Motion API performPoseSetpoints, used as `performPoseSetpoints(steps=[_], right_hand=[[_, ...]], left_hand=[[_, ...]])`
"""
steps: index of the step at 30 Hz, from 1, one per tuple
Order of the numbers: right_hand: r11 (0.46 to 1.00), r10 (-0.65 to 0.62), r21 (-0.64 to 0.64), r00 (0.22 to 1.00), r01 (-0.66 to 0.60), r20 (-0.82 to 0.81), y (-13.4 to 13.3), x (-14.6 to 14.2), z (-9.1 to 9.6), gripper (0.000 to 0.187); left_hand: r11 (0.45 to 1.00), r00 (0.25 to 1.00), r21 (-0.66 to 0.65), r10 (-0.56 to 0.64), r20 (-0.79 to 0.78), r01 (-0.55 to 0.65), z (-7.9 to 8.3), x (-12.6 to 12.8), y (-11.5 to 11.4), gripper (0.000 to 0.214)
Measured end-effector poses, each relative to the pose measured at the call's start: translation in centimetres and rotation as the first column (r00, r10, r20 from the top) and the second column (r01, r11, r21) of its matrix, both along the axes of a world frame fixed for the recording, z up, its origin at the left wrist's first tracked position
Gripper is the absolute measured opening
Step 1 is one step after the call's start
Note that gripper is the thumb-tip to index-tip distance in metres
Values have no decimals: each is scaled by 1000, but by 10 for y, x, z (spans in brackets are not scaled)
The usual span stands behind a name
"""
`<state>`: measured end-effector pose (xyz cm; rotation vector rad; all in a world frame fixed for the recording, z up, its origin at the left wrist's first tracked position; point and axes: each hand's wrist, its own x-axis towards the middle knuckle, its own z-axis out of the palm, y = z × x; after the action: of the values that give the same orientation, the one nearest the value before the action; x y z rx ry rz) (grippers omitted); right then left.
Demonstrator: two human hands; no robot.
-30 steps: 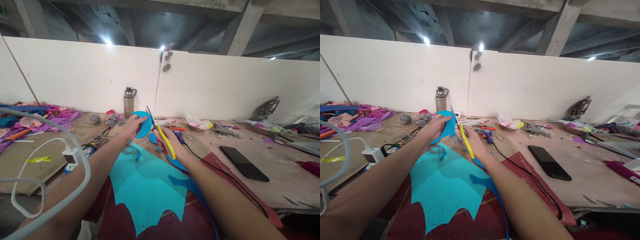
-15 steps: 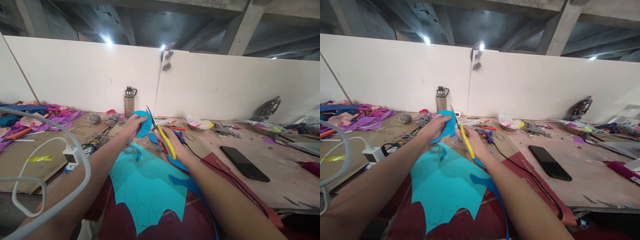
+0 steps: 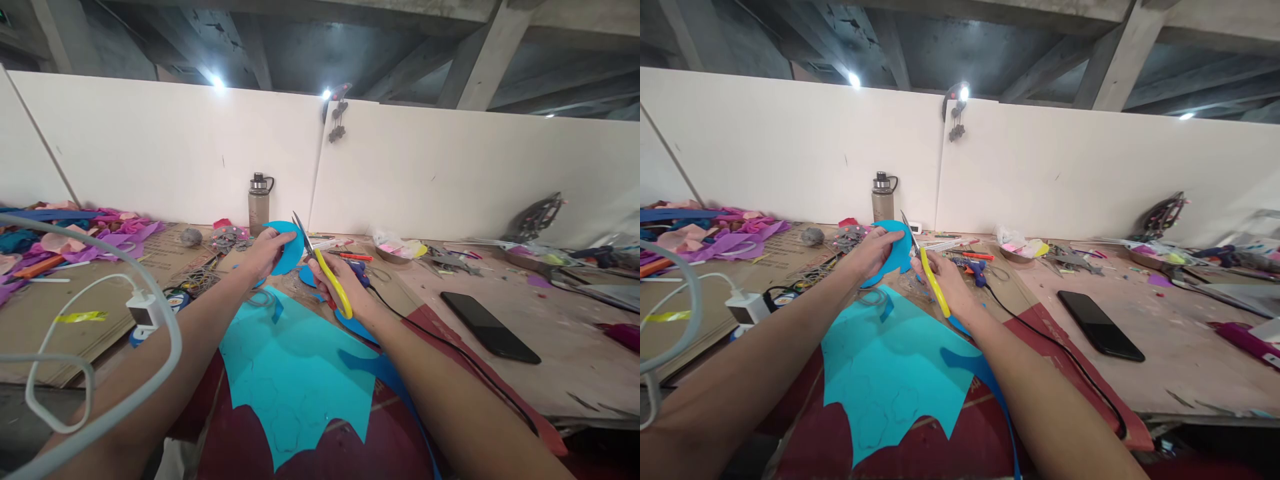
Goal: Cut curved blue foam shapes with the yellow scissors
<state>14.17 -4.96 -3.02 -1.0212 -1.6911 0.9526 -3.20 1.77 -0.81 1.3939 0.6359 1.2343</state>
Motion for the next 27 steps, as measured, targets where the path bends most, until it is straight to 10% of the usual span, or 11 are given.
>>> performPoseSetpoints(steps=[27], right_hand=[[998, 46, -43, 998, -48, -38, -3, 0, 1, 46]], left_hand=[[996, 995, -62, 75, 63, -71, -3, -3, 6, 31]])
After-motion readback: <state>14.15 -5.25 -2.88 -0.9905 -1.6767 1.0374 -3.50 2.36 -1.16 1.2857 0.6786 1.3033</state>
